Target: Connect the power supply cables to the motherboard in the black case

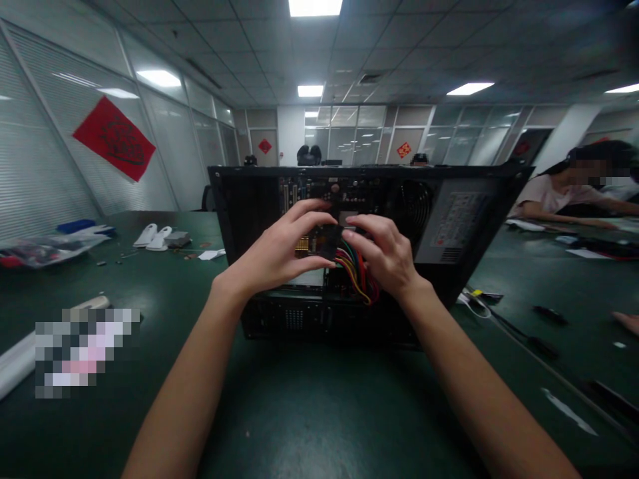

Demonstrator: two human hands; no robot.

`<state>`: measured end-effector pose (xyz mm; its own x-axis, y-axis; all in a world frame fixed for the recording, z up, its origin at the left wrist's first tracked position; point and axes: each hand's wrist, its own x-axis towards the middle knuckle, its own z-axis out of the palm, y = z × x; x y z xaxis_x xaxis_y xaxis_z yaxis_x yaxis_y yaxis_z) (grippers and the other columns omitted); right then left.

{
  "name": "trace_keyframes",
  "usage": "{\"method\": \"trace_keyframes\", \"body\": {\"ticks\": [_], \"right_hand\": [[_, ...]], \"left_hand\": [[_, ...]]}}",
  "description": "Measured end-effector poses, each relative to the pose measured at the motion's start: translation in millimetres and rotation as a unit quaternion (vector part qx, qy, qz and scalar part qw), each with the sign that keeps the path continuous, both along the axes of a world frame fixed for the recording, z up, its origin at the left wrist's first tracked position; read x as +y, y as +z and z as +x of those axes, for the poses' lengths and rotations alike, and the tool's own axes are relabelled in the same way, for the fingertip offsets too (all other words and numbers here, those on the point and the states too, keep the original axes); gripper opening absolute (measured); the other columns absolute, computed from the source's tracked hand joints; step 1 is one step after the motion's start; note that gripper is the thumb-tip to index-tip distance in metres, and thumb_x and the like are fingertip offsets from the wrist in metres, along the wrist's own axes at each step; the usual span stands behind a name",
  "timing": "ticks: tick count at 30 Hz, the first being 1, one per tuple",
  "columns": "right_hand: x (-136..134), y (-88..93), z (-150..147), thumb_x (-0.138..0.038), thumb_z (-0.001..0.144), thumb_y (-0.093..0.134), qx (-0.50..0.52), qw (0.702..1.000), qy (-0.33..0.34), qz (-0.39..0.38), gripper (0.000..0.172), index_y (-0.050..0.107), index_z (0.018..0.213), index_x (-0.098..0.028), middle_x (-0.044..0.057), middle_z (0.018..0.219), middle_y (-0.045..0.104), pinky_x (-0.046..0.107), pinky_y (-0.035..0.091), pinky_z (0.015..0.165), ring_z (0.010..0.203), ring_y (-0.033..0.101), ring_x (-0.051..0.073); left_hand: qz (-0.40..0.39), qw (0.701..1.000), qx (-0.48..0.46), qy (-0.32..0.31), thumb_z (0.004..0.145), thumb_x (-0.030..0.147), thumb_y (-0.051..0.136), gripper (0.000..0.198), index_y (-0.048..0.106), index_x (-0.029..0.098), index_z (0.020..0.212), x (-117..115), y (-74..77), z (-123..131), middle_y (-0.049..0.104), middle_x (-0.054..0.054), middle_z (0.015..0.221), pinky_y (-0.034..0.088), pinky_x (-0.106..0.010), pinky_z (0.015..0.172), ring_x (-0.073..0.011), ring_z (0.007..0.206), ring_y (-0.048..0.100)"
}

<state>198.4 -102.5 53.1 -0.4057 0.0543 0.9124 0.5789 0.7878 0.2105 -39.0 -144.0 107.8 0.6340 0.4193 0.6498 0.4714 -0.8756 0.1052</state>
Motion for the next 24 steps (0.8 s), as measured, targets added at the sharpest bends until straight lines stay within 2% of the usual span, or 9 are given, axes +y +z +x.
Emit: {"method": "trace_keyframes", "body": {"ticks": [3,5,9,14,18,21,24], "right_hand": [[1,-6.3,-5,-0.016,0.091,0.063,-0.049,0.989,-0.002,0.142,0.034,0.063,0.121,-0.032,0.004,0.126,0.062,0.04,0.056,0.099,0.12,0.057,0.021],[0,-7.5,-8,-0.016,0.09,0.066,-0.07,0.982,-0.001,0.177,0.033,0.064,0.12,-0.029,0.005,0.124,0.063,0.038,0.056,0.098,0.119,0.056,0.022],[0,-6.8,-8,-0.019,0.093,0.064,-0.113,0.979,-0.022,0.168,0.022,0.068,0.114,-0.024,0.007,0.115,0.067,0.035,0.057,0.091,0.111,0.058,0.021],[9,-10.3,-5,-0.019,0.097,0.055,-0.111,0.976,-0.119,0.147,0.021,0.072,0.108,-0.02,0.009,0.108,0.07,0.03,0.054,0.079,0.1,0.059,0.02],[14,-15.6,-6,-0.017,0.098,0.049,-0.107,0.972,-0.193,0.086,0.026,0.073,0.109,-0.017,0.011,0.109,0.07,0.028,0.049,0.072,0.098,0.057,0.021],[14,-16.5,-9,-0.015,0.096,0.047,-0.149,0.96,-0.238,-0.013,0.029,0.072,0.113,-0.017,0.011,0.114,0.068,0.029,0.044,0.068,0.099,0.056,0.022],[12,-14.2,-11,-0.015,0.095,0.047,-0.205,0.932,-0.272,-0.12,0.03,0.07,0.114,-0.018,0.012,0.114,0.067,0.029,0.039,0.063,0.1,0.057,0.023]], "left_hand": [[0.003,1.0,0.015,0.005,0.088,0.04,0.07,0.049,0.055,0.021,0.13,3,-2.3,-3,0.051,-0.014,0.141,0.043,-0.044,0.112,-0.0292,0.133,0.05],[0.0,1.0,0.025,0.01,0.089,0.039,0.069,0.047,0.056,0.019,0.129,5,-4.3,-4,0.055,-0.013,0.136,0.046,-0.041,0.109,-0.0275,0.128,0.054],[0.001,0.999,0.026,0.029,0.089,0.036,0.069,0.042,0.058,0.017,0.125,9,-7.7,-3,0.061,-0.011,0.128,0.048,-0.037,0.105,-0.0246,0.121,0.058],[-0.028,0.995,0.018,0.091,0.092,0.037,0.065,0.036,0.062,0.017,0.122,16,-16.0,6,0.068,-0.01,0.122,0.049,-0.036,0.099,-0.0248,0.114,0.064],[-0.128,0.982,0.0,0.137,0.098,0.04,0.052,0.03,0.072,0.018,0.103,19,-31.6,25,0.075,-0.009,0.105,0.051,-0.031,0.082,-0.0233,0.094,0.069],[-0.184,0.972,-0.002,0.147,0.099,0.034,0.045,0.038,0.073,0.015,0.083,24,-45.5,42,0.076,-0.01,0.088,0.046,-0.03,0.072,-0.0216,0.079,0.068],[-0.219,0.961,-0.025,0.165,0.098,0.029,0.044,0.04,0.07,0.014,0.072,34,-57.9,53,0.073,-0.01,0.077,0.04,-0.029,0.064,-0.02,0.071,0.065]]}}
